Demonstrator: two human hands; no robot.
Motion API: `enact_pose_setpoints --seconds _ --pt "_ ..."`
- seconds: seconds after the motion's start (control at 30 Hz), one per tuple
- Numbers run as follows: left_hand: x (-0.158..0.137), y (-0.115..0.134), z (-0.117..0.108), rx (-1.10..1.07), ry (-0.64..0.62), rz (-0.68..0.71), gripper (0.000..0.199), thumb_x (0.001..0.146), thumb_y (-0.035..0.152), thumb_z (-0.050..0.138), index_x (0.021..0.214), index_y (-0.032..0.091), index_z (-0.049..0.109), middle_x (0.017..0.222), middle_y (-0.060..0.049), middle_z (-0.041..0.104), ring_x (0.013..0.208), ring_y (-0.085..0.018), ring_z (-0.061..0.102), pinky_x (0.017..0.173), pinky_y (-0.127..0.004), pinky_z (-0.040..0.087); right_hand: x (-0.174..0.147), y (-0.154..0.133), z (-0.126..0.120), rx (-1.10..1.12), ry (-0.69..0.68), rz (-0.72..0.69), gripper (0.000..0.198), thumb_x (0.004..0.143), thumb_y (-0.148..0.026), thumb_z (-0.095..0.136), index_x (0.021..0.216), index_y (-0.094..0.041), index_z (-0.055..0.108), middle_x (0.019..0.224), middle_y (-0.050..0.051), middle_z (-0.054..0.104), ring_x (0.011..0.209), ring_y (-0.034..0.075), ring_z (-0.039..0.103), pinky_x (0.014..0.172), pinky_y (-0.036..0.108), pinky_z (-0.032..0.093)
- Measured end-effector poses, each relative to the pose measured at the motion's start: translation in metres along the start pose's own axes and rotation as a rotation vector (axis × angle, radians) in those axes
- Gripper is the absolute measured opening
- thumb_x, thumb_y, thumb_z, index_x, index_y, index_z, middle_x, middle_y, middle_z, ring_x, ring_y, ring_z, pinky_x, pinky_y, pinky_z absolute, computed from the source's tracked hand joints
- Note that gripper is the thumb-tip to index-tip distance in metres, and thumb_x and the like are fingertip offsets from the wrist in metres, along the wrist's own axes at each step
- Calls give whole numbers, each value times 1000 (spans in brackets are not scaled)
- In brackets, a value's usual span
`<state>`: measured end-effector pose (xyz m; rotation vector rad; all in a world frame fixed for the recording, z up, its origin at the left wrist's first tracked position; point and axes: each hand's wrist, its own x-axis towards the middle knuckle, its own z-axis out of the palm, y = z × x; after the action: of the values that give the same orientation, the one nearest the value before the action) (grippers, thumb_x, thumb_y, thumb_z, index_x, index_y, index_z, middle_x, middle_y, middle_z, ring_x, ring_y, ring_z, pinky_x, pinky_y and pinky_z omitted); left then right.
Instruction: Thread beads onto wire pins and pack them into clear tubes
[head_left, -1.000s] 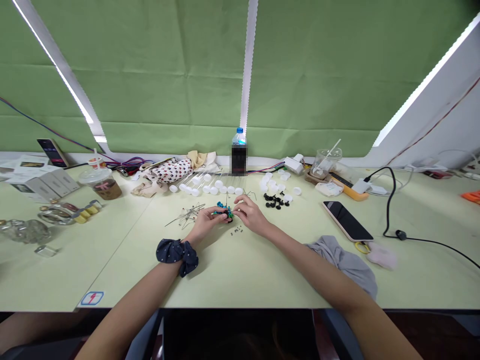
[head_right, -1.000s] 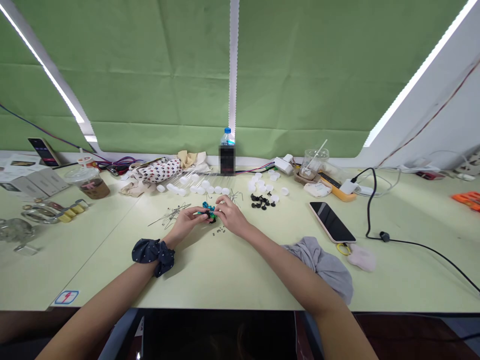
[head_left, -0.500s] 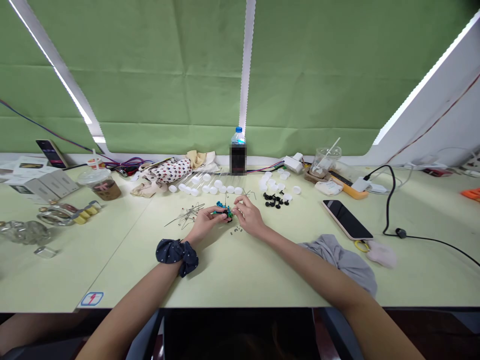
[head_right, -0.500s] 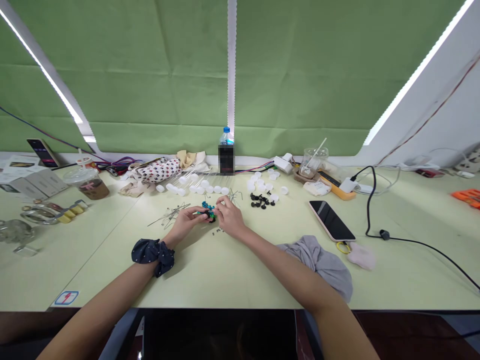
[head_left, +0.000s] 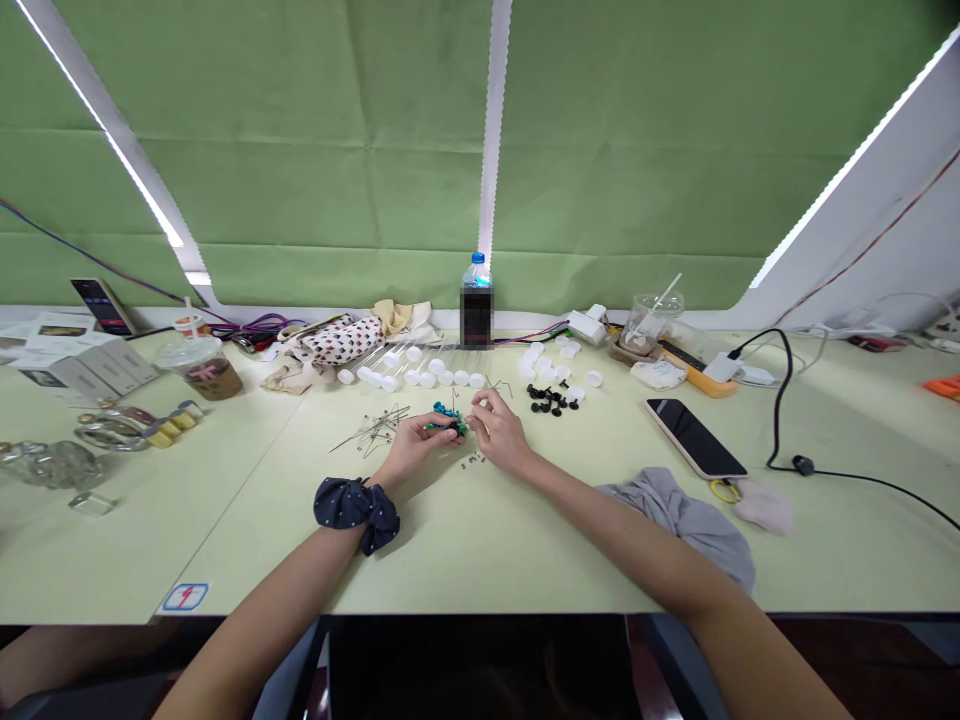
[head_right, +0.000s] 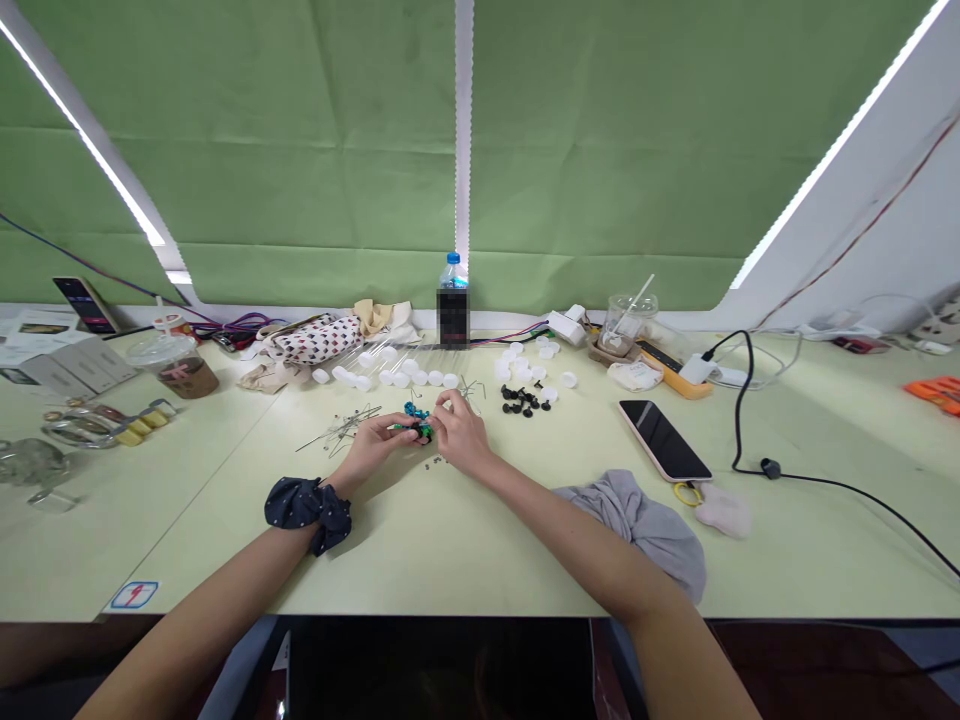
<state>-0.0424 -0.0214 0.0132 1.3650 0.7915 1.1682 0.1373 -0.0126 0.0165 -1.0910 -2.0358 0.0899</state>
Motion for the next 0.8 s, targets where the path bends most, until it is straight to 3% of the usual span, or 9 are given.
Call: enact_pose_setpoints --seconds 0.27,0.5,0.8 --pt "0 -1 0 -4 8 -7 29 65 30 74 87 13 66 97 -9 68 79 -23 67 82 -42 53 0 -1 1 -6 -37 37 24 91 -29 39 78 -20 57 101 5 51 69 13 50 54 24 34" --pt "0 -3 -1 -8 -9 -3 28 64 28 75 87 13 66 95 -9 68 78 -22 68 81 -42 52 2 6 2 128 -109 74 26 90 -29 46 70 -20 60 70 1 55 67 13 52 63 23 37" --pt "0 -2 0 13 17 -4 31 64 32 74 87 13 65 91 -9 69 78 -23 68 80 -41 53 4 6 1 280 -92 111 18 85 -32 52 77 -19 60 68 1 60 59 13 51 59 24 38"
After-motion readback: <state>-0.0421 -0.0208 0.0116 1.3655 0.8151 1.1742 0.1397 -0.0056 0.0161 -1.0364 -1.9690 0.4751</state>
